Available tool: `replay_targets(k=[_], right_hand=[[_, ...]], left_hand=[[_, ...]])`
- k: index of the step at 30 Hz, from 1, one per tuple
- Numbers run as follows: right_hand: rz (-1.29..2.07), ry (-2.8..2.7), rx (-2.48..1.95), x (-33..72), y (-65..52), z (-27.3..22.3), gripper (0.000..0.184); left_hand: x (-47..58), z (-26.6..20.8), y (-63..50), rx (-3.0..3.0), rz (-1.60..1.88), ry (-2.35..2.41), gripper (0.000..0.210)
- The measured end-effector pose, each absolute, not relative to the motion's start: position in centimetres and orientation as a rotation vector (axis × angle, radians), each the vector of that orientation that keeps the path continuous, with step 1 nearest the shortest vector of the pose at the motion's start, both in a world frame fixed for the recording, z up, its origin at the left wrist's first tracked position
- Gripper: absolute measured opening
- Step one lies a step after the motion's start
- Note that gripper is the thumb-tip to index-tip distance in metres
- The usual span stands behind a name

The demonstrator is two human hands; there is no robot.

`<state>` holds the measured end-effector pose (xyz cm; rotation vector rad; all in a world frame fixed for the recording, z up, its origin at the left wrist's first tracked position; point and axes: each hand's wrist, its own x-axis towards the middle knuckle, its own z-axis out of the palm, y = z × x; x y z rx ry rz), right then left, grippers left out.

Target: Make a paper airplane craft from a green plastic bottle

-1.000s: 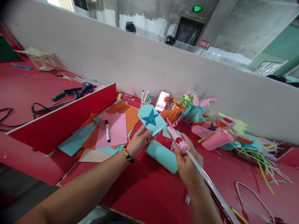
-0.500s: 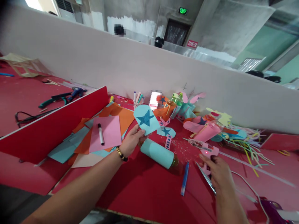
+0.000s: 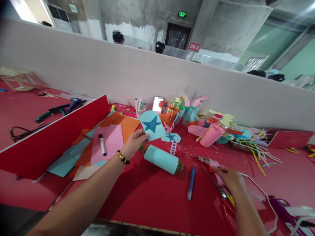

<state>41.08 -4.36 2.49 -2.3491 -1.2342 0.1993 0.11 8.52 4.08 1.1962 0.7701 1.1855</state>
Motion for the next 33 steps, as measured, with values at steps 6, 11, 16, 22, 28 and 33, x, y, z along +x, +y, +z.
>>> replay_targets(k=[6,11,16,22,28,33], right_hand=[[0.331,-1.373,-1.856,32.2,-2.2,7.0,0.044],[0.736,-1.385,-1.483,23.8,1.9,8.4,0.039],[0.981,-1.206,-1.291,21.8,4.0,7.1,0.027],[0.907,-0.981,-1.261,22.4,3.9,4.8,0.026],[0.916,-0.985,-1.302,21.4,3.3,4.2,0.027],[0.849,-1.101,-1.407,20.5,3.1,4.6,0.026]], left_hand=[[0.2,5.5,9.3,1.448,1.07,0.796,0.022],[0.5,7.5,10.0,1.763,0.91,0.807,0.02],[1.0,7.8,10.9,1.884,0.818,0.802,0.016],[-1.1,5.1,10.2,2.006,0.598,0.858,0.051],[-2.7,3.1,8.7,2.222,0.426,0.958,0.065],[-2.7,2.9,7.9,2.137,0.509,0.948,0.071]])
